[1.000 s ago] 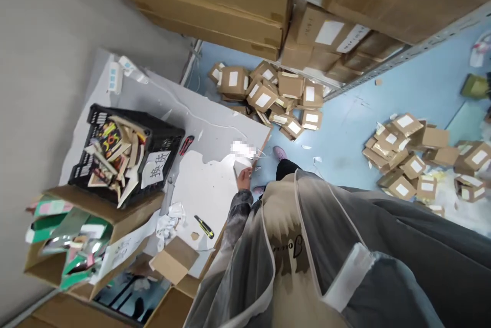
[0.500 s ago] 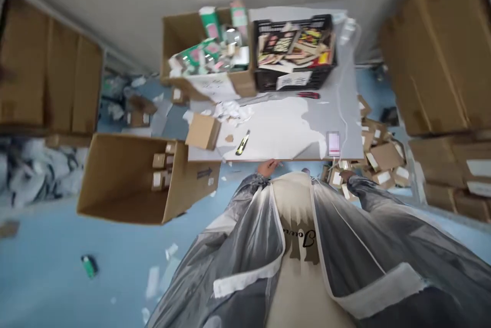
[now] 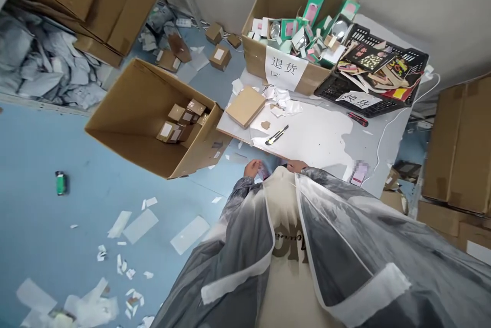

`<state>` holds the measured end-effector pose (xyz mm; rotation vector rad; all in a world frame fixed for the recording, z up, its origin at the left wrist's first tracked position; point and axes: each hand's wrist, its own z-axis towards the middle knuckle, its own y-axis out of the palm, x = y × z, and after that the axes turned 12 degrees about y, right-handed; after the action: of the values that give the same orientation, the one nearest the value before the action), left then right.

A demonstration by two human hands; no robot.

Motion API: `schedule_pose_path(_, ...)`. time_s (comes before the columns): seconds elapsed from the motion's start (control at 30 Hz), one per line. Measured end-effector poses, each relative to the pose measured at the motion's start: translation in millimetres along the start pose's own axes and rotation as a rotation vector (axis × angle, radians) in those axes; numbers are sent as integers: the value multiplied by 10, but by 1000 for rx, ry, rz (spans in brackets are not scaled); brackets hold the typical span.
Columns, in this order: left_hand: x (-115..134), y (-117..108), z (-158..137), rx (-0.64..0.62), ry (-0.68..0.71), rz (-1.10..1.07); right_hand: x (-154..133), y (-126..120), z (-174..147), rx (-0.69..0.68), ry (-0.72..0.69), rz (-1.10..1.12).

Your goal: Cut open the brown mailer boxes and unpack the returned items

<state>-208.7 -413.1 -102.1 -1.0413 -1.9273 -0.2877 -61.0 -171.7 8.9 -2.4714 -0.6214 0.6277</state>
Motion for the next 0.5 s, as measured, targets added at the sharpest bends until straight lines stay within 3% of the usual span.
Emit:
schedule_pose_path(0.1,-54,-22,-20,26,-47,0,169,99,299,-123,4,-65)
schedule_pose_path(0.33,145,-286,-85,114,10,78,439,-24,745,-133,10,-46)
schedule_pose_path(0.5,529,-611,482,221,146,266,688,-142,971,-111,26,35)
